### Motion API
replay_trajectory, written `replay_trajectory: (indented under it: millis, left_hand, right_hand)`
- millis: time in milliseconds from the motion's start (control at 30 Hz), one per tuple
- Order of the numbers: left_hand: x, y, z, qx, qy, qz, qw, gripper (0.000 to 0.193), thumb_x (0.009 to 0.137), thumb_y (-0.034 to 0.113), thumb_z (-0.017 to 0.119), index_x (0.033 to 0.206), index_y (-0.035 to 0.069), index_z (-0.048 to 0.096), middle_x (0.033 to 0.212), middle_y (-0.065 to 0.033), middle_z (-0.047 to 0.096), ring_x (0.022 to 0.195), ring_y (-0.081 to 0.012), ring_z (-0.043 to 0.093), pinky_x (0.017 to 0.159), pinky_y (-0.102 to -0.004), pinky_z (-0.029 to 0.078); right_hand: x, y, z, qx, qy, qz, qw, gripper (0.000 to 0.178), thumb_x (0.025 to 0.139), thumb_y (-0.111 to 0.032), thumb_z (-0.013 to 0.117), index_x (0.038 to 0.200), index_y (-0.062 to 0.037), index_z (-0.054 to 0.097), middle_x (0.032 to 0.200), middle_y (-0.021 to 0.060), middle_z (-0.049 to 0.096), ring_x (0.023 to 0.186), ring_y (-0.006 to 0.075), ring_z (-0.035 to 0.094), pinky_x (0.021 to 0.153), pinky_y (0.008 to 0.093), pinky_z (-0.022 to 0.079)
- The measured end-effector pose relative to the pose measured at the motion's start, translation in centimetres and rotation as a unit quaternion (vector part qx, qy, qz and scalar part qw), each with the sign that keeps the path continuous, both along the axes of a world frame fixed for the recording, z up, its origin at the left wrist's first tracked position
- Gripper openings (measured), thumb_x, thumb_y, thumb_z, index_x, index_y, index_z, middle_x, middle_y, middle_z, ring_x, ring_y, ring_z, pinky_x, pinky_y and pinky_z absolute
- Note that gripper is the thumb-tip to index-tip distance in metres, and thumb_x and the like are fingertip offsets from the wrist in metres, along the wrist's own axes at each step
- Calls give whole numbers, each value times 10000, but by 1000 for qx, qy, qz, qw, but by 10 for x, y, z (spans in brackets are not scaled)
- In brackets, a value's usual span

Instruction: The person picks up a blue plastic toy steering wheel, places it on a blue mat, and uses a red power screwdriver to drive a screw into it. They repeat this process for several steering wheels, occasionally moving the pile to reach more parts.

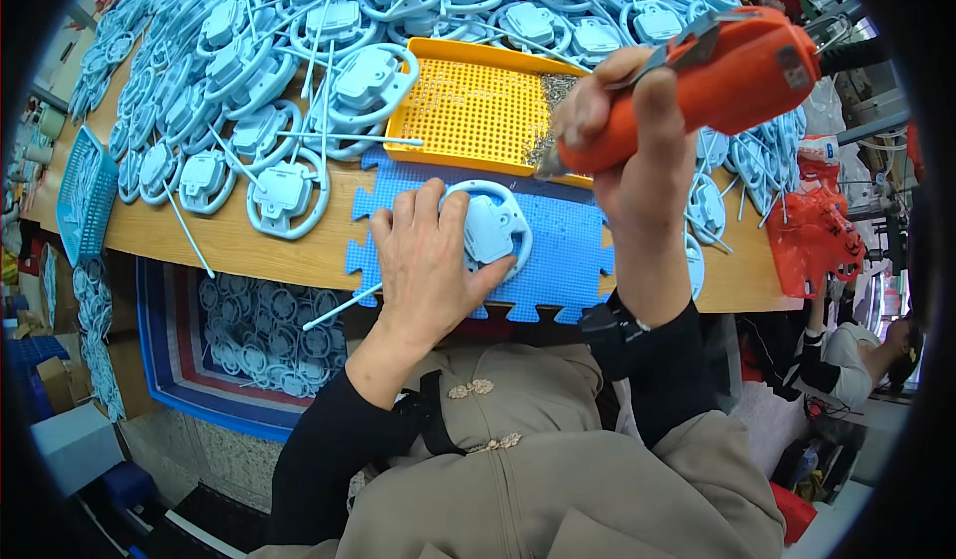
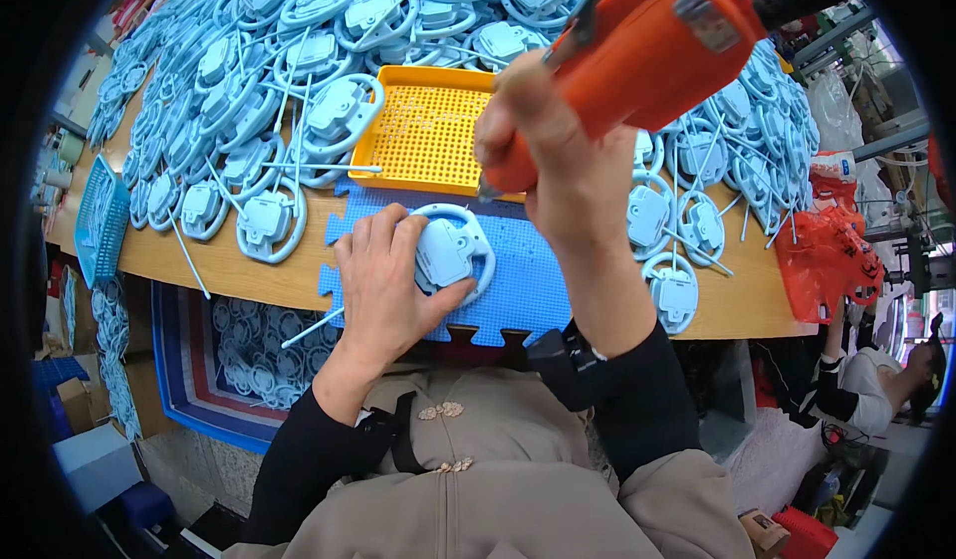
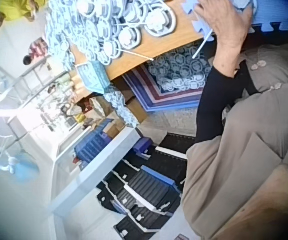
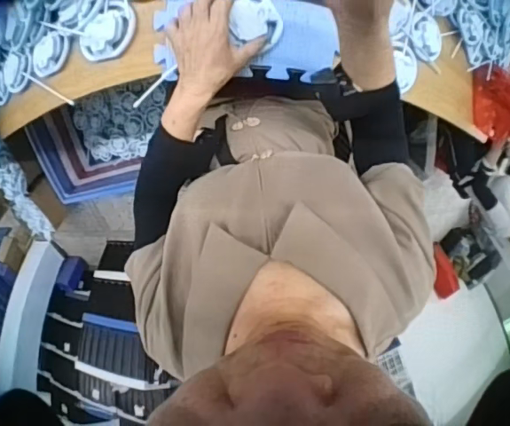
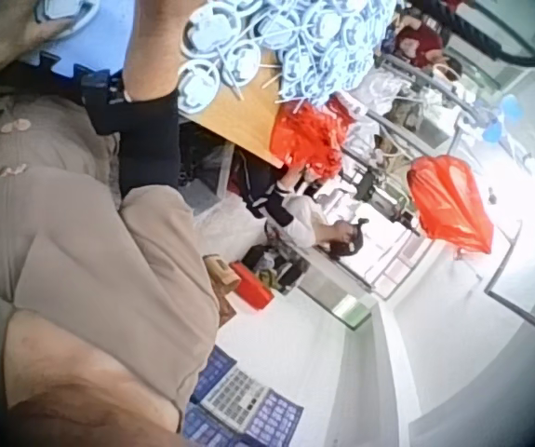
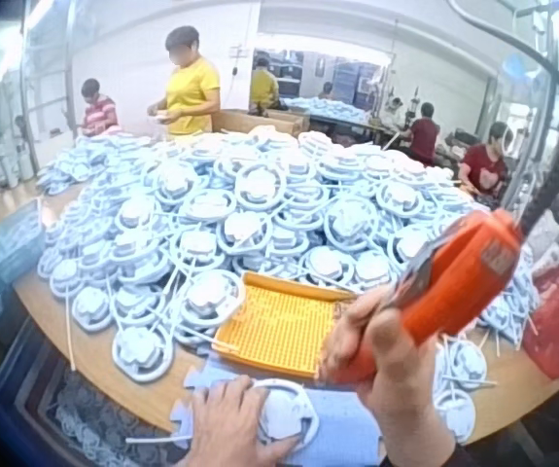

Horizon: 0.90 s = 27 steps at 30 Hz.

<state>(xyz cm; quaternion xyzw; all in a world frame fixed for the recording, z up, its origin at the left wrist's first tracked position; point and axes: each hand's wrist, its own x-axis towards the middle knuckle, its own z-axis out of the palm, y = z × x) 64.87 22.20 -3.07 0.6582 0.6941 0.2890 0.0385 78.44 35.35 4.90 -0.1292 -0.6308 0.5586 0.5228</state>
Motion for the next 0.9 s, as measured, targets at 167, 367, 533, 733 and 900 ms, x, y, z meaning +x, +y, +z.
replay_trajectory:
  millis: [167,367,533,733,900]
  left_hand:
    - [2,-1,-1,6,3,-1,1000,711,571,376,843,1133,52,553,1131,-126,515,1049,-299,479,869,-431,330]
    - [2,-6,-3,-16,4,4,1000,705,596,404,837,1136,51,554,1139,-128,508,1065,-296,469,875,-436,326]
    - [0,-3,-4,-18,11,5,1000,707,599,409,839,1139,52,556,1141,-133,503,1068,-293,466,887,-438,326]
    - [-2,7,-3,-12,7,3,1000,702,601,410,836,1135,51,556,1129,-128,507,1061,-295,468,881,-444,329]
    - [10,16,10,68,-20,-37,997,646,596,372,841,1093,56,574,1195,-157,528,1064,-326,488,886,-463,336]
  right_hand:
    - [-4,-28,-9,-68,-7,8,998,383,900,-409,663,954,-49,546,659,43,558,571,141,550,542,302,467]
    - [-10,-39,-13,-89,-2,-4,996,366,881,-376,695,910,-39,554,643,42,555,559,147,552,515,292,471]
    - [-12,-36,-15,-89,-26,3,996,351,874,-352,705,870,-37,550,637,44,557,543,151,553,493,283,469]
    - [-16,-29,-15,-99,-48,-9,994,347,872,-338,709,855,-31,547,625,52,557,530,143,550,483,275,466]
    - [6,-25,-21,-113,44,-2,993,234,827,-177,723,991,-49,614,815,28,619,713,145,615,617,284,503]
